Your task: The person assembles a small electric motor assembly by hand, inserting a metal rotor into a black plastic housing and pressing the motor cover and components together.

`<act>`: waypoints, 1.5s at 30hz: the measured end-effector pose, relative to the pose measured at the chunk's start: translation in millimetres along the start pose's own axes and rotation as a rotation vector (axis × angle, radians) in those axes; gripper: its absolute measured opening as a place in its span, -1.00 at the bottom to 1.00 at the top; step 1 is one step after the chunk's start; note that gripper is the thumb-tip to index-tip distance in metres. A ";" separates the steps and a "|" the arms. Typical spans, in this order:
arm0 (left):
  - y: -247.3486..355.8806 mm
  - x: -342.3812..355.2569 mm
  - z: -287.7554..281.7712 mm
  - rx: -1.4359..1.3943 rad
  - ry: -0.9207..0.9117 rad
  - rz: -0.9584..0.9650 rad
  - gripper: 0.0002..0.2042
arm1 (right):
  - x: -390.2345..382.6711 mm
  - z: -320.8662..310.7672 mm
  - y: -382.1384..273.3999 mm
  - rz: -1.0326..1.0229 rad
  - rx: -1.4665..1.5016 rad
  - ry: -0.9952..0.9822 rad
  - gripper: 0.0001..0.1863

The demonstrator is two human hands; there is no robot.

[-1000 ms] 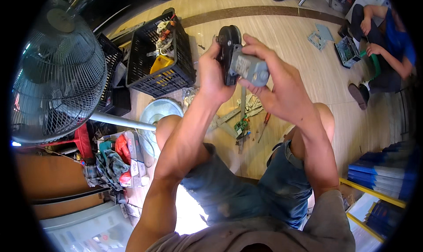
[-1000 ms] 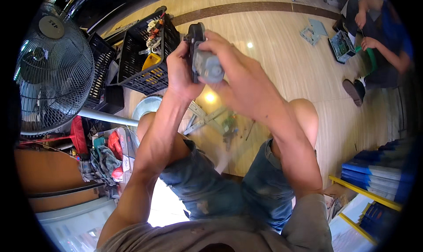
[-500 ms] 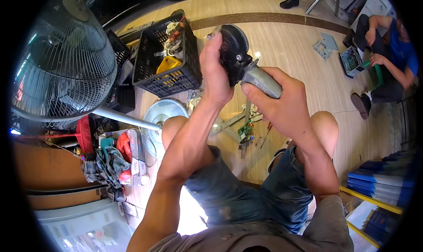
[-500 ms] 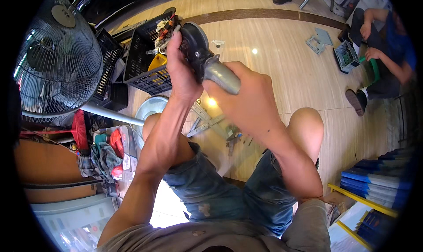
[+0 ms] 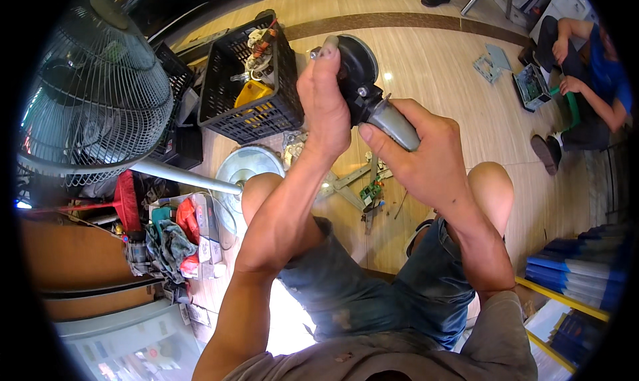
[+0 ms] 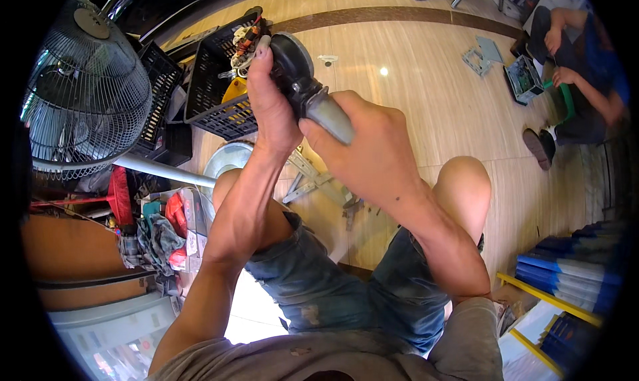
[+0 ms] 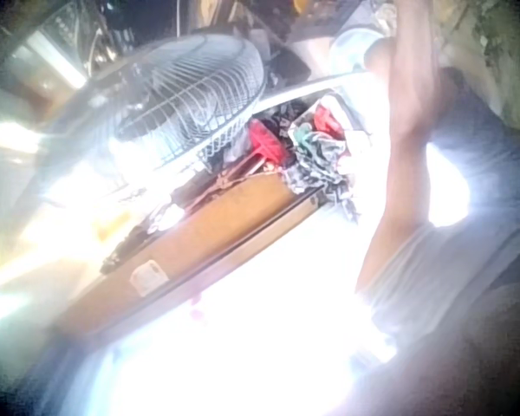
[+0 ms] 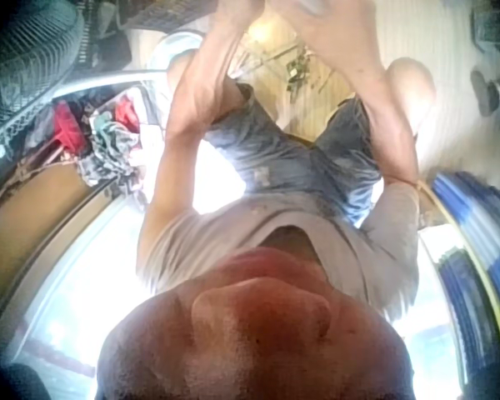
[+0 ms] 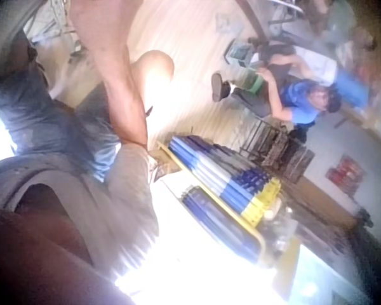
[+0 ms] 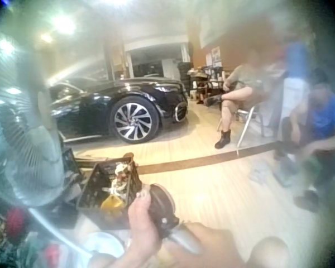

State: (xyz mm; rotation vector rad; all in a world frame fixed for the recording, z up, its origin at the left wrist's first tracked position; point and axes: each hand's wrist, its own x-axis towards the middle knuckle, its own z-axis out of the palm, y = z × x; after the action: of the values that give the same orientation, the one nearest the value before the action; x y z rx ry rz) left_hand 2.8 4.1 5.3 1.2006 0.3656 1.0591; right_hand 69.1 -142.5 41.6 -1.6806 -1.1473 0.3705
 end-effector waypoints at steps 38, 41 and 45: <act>-6.3 -3.7 13.4 -0.010 0.143 0.021 -0.67 | 5.0 -1.2 15.8 -0.074 -0.046 -0.003 -0.70; -0.9 -4.0 14.5 0.093 0.139 0.088 -0.67 | 3.4 -2.4 14.2 -0.107 -0.036 0.022 -0.68; 6.8 -6.3 15.2 -0.009 0.072 0.089 -0.74 | 7.2 -10.3 14.3 -0.032 0.042 -0.056 -0.66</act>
State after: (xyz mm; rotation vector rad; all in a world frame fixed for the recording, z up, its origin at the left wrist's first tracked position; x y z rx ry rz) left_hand 7.5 -9.9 15.2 1.1816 0.3653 1.1822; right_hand 87.2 -142.7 35.7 -1.6227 -1.1984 0.4210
